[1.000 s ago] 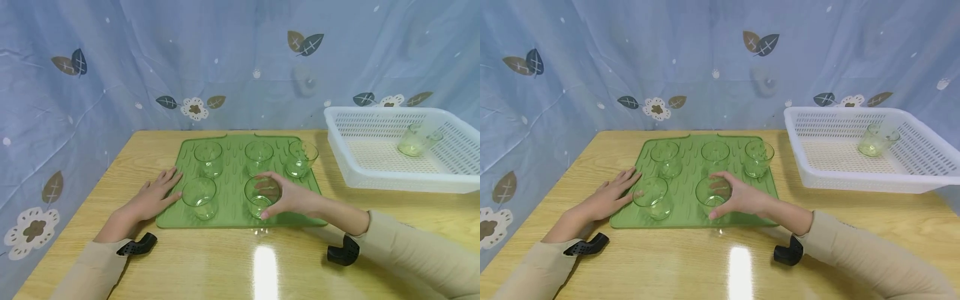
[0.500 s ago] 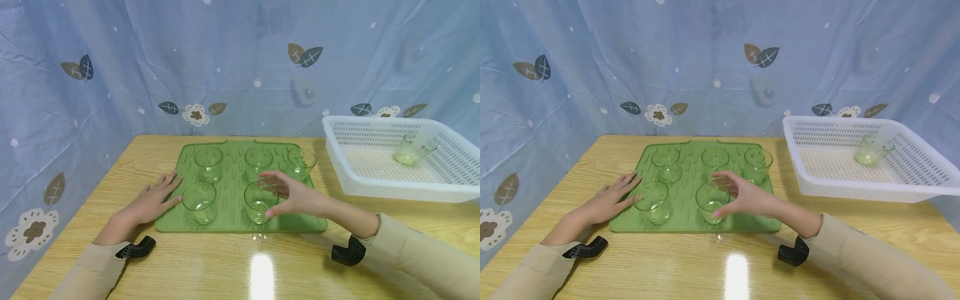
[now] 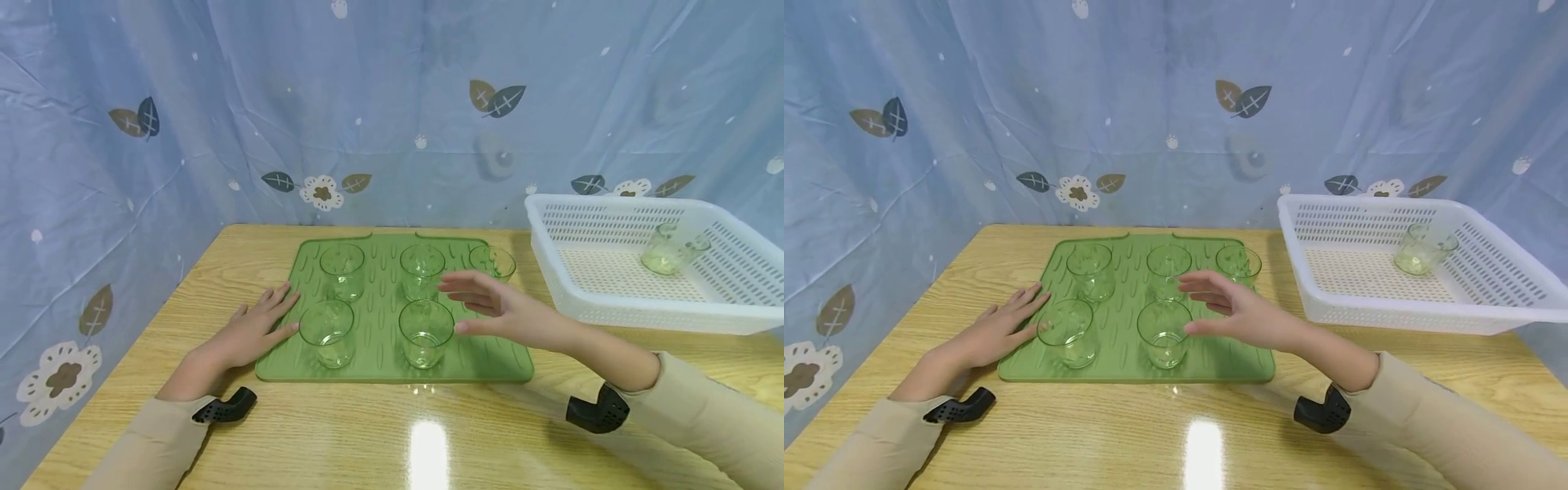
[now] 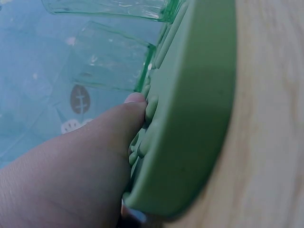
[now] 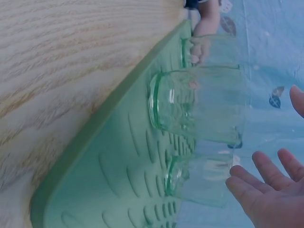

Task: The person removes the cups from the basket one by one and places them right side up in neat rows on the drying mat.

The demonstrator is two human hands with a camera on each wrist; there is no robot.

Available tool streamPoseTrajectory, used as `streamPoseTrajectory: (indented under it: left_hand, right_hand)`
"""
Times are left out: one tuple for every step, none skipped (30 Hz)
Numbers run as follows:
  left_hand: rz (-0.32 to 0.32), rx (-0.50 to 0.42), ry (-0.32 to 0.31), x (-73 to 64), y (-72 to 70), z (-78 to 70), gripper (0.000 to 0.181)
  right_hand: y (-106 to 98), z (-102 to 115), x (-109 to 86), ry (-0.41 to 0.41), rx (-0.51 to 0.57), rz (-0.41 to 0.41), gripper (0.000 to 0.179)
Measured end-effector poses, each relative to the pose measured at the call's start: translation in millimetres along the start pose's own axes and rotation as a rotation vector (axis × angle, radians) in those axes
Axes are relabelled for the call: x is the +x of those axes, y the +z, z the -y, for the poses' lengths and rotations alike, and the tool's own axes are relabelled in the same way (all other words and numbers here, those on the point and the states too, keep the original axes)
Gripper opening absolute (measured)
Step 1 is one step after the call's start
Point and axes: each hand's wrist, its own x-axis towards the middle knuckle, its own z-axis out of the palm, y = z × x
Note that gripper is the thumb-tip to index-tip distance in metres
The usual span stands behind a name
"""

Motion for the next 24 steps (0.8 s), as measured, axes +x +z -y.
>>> streamPoseTrajectory:
  left_hand:
    - [-0.001,0.000,-0.001,-0.1,-0.2,-0.1,0.075]
    - [-0.002,-0.001,-0.002,-0.2,-0.4,-0.3,0.075]
    - [-0.004,0.000,0.001,-0.3,-0.7,-0.6,0.075]
    - [-0.005,0.000,0.000,-0.3,-0.8,-0.7,0.075]
    - [-0.005,0.000,0.001,-0.3,-0.9,-0.7,0.075]
    - [-0.006,0.001,0.001,-0.2,-0.9,-0.6,0.075]
    - [-0.006,0.002,0.002,-0.2,-0.9,-0.7,0.075]
    - [-0.006,0.003,0.003,-0.3,-0.8,-0.7,0.075]
    - [-0.006,0.004,0.004,-0.3,-0.6,-0.6,0.075]
    - [-0.005,0.003,0.001,-0.2,-0.2,-0.3,0.075]
    - [-0.005,0.003,0.003,-0.1,0.2,-0.3,0.075]
    - [-0.004,0.003,0.003,0.1,0.7,-0.2,0.075]
    - [-0.003,0.001,0.002,-0.1,1.0,-0.1,0.075]
    - [-0.002,0.000,0.002,-0.2,1.3,-0.1,0.075]
    - [-0.002,-0.002,0.002,-0.2,1.7,0.0,0.075]
    - [-0.001,-0.003,0.001,-0.4,1.8,0.0,0.076]
    - [-0.001,-0.003,0.002,-0.4,1.8,0.0,0.076]
    - [-0.001,-0.004,0.002,-0.7,1.6,0.0,0.075]
    - [-0.001,-0.004,0.002,-0.9,1.4,-0.1,0.075]
    - [-0.002,-0.004,0.004,-1.0,1.1,-0.2,0.075]
    - [-0.003,-0.003,0.005,-1.0,0.8,-0.3,0.075]
    - [-0.004,-0.003,0.005,-1.2,0.4,-0.6,0.075]
    - [-0.005,-0.004,0.007,-1.1,0.0,-0.7,0.075]
    - [-0.006,-0.004,0.008,-1.0,-0.2,-0.7,0.075]
  right_hand:
    - [-1,0,-1.7,-0.003,-0.008,-0.003,0.070]
    - [-3,1,-3.4,-0.007,-0.015,-0.007,0.069]
    - [-4,2,-5.3,-0.011,-0.021,-0.010,0.067]
    - [-6,2,-7.2,-0.014,-0.024,-0.014,0.065]
    - [-7,3,-9.0,-0.015,-0.022,-0.014,0.064]
    - [-9,4,-10.9,-0.016,-0.021,-0.015,0.062]
    - [-11,4,-13.0,-0.016,-0.022,-0.017,0.061]
    - [-13,5,-15.0,-0.017,-0.024,-0.019,0.059]
    - [-15,6,-17.1,-0.021,-0.028,-0.020,0.058]
    - [-17,7,-19.4,-0.022,-0.038,-0.025,0.057]
    - [-19,7,-21.7,-0.025,-0.050,-0.030,0.056]
    - [-20,8,-23.9,-0.028,-0.067,-0.038,0.055]
    - [-22,9,-26.1,-0.028,-0.077,-0.044,0.055]
    - [-24,9,-28.1,-0.030,-0.088,-0.050,0.054]
    - [-25,10,-29.9,-0.032,-0.097,-0.057,0.053]
    - [-27,11,-31.8,-0.032,-0.102,-0.064,0.053]
    - [-29,11,-33.5,-0.034,-0.104,-0.068,0.052]
    - [-31,12,-35.2,-0.034,-0.106,-0.074,0.052]
    - [-33,12,-36.9,-0.033,-0.109,-0.079,0.052]
    - [-35,13,-38.5,-0.035,-0.113,-0.083,0.052]
    - [-37,13,-40.1,-0.036,-0.122,-0.090,0.052]
    - [-40,13,-41.7,-0.037,-0.133,-0.096,0.052]
    - [-42,13,-43.3,-0.037,-0.145,-0.100,0.052]
    - [-44,13,-44.9,-0.033,-0.158,-0.107,0.052]
